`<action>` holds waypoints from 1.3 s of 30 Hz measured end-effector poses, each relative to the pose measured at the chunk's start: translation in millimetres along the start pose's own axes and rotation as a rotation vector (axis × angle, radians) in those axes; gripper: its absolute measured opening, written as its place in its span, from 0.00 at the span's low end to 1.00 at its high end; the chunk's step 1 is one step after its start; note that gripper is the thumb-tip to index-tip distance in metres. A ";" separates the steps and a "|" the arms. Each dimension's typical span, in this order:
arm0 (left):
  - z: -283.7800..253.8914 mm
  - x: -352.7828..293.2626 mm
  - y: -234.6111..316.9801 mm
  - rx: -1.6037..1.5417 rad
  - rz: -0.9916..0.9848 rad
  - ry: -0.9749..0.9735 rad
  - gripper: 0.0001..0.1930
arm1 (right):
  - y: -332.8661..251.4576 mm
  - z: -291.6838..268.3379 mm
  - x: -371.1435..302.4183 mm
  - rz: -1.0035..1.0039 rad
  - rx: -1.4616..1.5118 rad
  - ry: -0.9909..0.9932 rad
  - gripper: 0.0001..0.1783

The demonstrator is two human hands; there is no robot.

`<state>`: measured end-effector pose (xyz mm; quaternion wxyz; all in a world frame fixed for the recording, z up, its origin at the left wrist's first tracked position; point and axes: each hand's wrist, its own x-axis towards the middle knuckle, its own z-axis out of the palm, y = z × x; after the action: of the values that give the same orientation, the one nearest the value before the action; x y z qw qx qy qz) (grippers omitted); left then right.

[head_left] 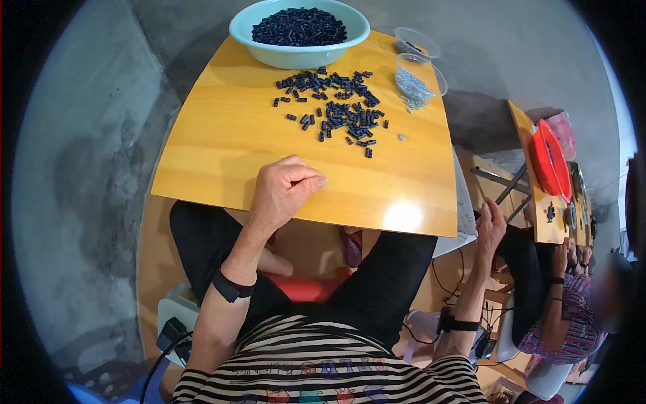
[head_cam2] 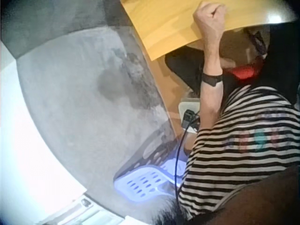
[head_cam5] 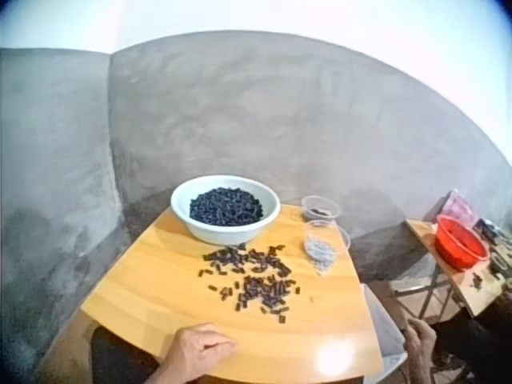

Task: Assembling small plastic tubes by inserting smaller parts into them.

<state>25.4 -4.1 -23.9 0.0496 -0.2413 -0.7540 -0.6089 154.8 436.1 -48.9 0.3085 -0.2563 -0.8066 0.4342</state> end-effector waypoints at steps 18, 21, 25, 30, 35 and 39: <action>-0.9 -0.9 -4.4 0.021 -0.027 -0.001 0.04 | 52.8 19.4 46.7 0.185 -0.103 -0.096 0.20; -1.0 -0.9 -3.8 0.022 -0.039 -0.023 0.05 | 54.5 25.0 52.5 0.210 -0.167 -0.120 0.22; -2.9 -1.4 -3.0 0.027 -0.030 -0.004 0.05 | 56.8 22.6 51.0 0.169 -0.386 -0.176 0.25; -0.5 2.0 -2.1 0.048 -0.011 -0.037 0.06 | 44.4 8.1 62.9 0.111 -0.359 -0.111 0.24; -1.9 1.1 -3.6 0.070 0.014 -0.032 0.06 | -118.0 61.2 20.3 -0.191 -0.061 -0.269 0.16; -2.9 0.9 -1.1 0.071 -0.003 -0.030 0.05 | -188.2 121.9 -12.4 -0.553 -0.148 -0.467 0.11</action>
<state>23.5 -6.7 -23.8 0.0459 -0.2476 -0.7761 -0.5782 48.0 269.0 56.5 0.2024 0.0557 -0.9233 0.3215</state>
